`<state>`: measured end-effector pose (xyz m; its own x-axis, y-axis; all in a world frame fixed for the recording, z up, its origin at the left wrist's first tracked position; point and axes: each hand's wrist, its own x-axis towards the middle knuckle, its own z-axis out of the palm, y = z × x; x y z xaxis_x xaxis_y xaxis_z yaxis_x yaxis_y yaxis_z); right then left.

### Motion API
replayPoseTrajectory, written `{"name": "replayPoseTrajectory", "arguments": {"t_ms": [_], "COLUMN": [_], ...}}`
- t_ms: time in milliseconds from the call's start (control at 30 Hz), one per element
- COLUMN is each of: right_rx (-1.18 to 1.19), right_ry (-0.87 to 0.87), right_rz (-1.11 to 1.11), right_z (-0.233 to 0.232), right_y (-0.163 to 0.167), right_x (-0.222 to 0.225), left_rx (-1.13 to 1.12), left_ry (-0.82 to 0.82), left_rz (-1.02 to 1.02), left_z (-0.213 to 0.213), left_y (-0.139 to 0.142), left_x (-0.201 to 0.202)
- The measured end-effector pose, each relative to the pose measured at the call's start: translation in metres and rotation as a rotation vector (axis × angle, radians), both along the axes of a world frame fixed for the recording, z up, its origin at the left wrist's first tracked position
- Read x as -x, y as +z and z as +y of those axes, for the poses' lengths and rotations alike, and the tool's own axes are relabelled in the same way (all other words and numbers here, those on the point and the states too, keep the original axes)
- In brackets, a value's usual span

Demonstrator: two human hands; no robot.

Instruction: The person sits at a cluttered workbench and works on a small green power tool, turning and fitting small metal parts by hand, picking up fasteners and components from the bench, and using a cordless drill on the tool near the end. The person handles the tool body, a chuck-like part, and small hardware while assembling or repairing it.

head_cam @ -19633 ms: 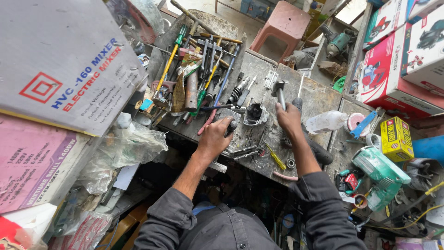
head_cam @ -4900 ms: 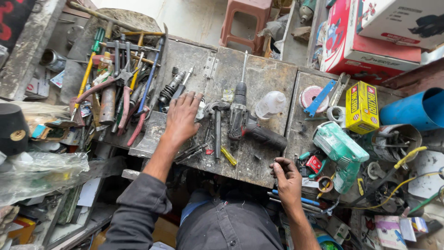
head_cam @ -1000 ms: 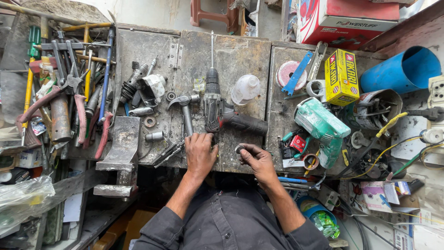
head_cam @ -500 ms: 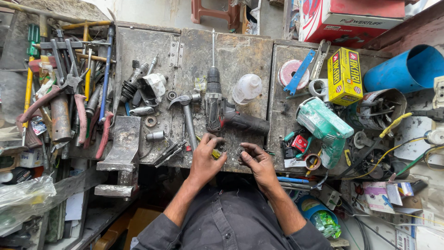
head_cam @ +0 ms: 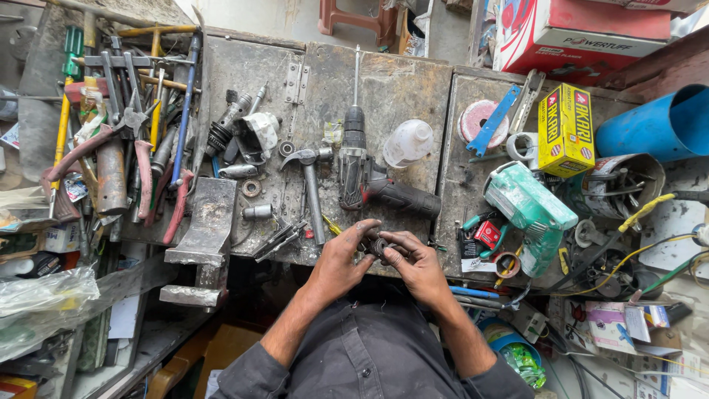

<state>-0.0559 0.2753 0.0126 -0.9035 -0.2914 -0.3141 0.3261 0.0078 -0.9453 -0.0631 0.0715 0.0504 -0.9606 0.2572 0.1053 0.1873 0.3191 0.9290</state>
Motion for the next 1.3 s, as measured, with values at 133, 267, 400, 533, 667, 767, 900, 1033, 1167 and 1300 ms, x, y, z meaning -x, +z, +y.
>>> {"name": "replayPoseTrajectory", "arguments": {"t_ms": [133, 267, 400, 533, 667, 767, 900, 1033, 1167, 1300], "right_rx": [-0.121, -0.209, -0.259, -0.288, -0.178, -0.124, -0.132, -0.139, -0.163, -0.217], "right_ry": [0.053, 0.053, 0.045, 0.043, 0.049, 0.05, 0.085, 0.094, 0.1, 0.108], "right_rz": [0.059, 0.161, 0.272, 0.314, 0.276, 0.199, 0.235, 0.191, 0.285, 0.4], "right_z": [-0.002, -0.005, -0.003, -0.001, -0.001, 0.001, 0.004, 0.006, 0.005, 0.004], "right_y": [0.017, 0.032, 0.042, 0.045, 0.043, 0.043, 0.046, 0.05, 0.056, 0.067], "right_x": [-0.002, -0.001, -0.002, -0.004, -0.005, -0.005, -0.006, -0.007, -0.006, -0.006], "left_rx": [0.103, 0.156, 0.152, 0.13, 0.107, 0.07, 0.056, 0.013, 0.02, 0.058], "left_ry": [-0.071, -0.135, -0.172, -0.209, -0.224, -0.198, -0.168, -0.174, -0.171, -0.173], "left_rz": [0.022, -0.004, 0.065, 0.149, 0.161, 0.1, -0.025, 0.021, 0.016, 0.035], "left_z": [-0.003, -0.006, -0.008, -0.013, -0.019, -0.02, -0.02, -0.019, -0.019, -0.018], "left_y": [0.012, 0.026, 0.032, 0.034, 0.036, 0.039, 0.043, 0.046, 0.048, 0.051], "left_x": [-0.001, -0.001, -0.001, -0.002, -0.002, -0.003, -0.005, -0.007, -0.008, -0.01]}}
